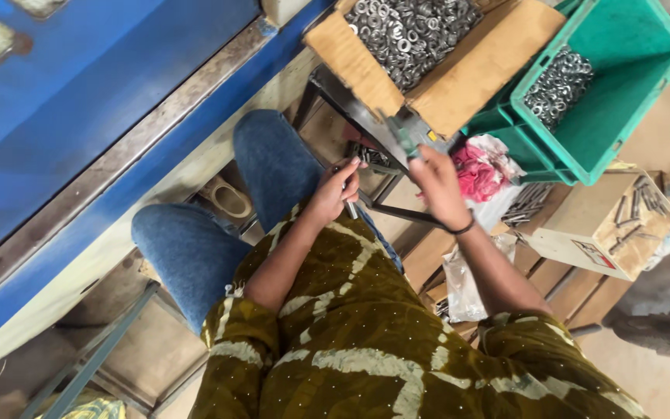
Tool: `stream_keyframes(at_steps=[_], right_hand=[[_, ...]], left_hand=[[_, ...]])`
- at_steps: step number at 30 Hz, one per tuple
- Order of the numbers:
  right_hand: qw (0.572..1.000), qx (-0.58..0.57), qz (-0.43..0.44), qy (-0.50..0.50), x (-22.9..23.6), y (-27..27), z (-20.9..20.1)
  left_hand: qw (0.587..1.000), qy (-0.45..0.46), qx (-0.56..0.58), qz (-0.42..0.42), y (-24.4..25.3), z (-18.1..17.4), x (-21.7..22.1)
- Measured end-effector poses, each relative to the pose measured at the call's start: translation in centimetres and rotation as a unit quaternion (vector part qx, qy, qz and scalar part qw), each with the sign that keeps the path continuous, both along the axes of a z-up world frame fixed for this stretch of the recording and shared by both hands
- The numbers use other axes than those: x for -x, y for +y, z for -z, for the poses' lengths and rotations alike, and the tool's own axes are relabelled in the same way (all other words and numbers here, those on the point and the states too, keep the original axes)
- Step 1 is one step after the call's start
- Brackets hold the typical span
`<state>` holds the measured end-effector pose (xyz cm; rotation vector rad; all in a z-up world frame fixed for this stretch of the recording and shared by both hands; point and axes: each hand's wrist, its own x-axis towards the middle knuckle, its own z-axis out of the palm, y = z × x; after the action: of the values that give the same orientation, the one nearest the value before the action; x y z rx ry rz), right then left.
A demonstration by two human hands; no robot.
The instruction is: The person picks metal washers from a cardboard box, wipes them with a cloth, and measures them with a digital caliper. The person also opens a machine door, wipes the interior, and marks a surface with a pencil before closing the door.
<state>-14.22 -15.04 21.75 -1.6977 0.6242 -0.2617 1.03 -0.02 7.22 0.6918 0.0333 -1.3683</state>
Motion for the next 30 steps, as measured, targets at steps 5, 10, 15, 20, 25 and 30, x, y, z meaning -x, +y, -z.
stream_keyframes(at_steps=[5,10,15,20,25,30], right_hand=[[0.954,0.278,0.035,0.108,-1.1,4.2,1.5],[0.926,0.357,0.030,0.117,-3.3,6.8,0.5],[0.935,0.349,-0.034,0.058,-6.5,9.5,-0.6],[0.926,0.334,-0.170,0.042,-8.8,12.6,-0.7],[0.886,0.374,-0.261,-0.075,-10.3,15.6,-0.3],[0.882,0.352,-0.303,-0.082,-11.0,17.9,-0.3]], left_hand=[[0.937,-0.304,-0.078,-0.154,3.8,-4.6,0.1],[0.858,-0.421,-0.136,-0.260,9.6,-8.0,-0.7],[0.835,-0.414,-0.174,-0.316,16.4,-9.7,-0.5],[0.801,-0.399,-0.263,-0.361,22.3,-10.5,1.7],[0.769,-0.394,-0.310,-0.396,26.5,-11.2,3.7],[0.750,-0.388,-0.338,-0.416,29.2,-11.4,5.2]])
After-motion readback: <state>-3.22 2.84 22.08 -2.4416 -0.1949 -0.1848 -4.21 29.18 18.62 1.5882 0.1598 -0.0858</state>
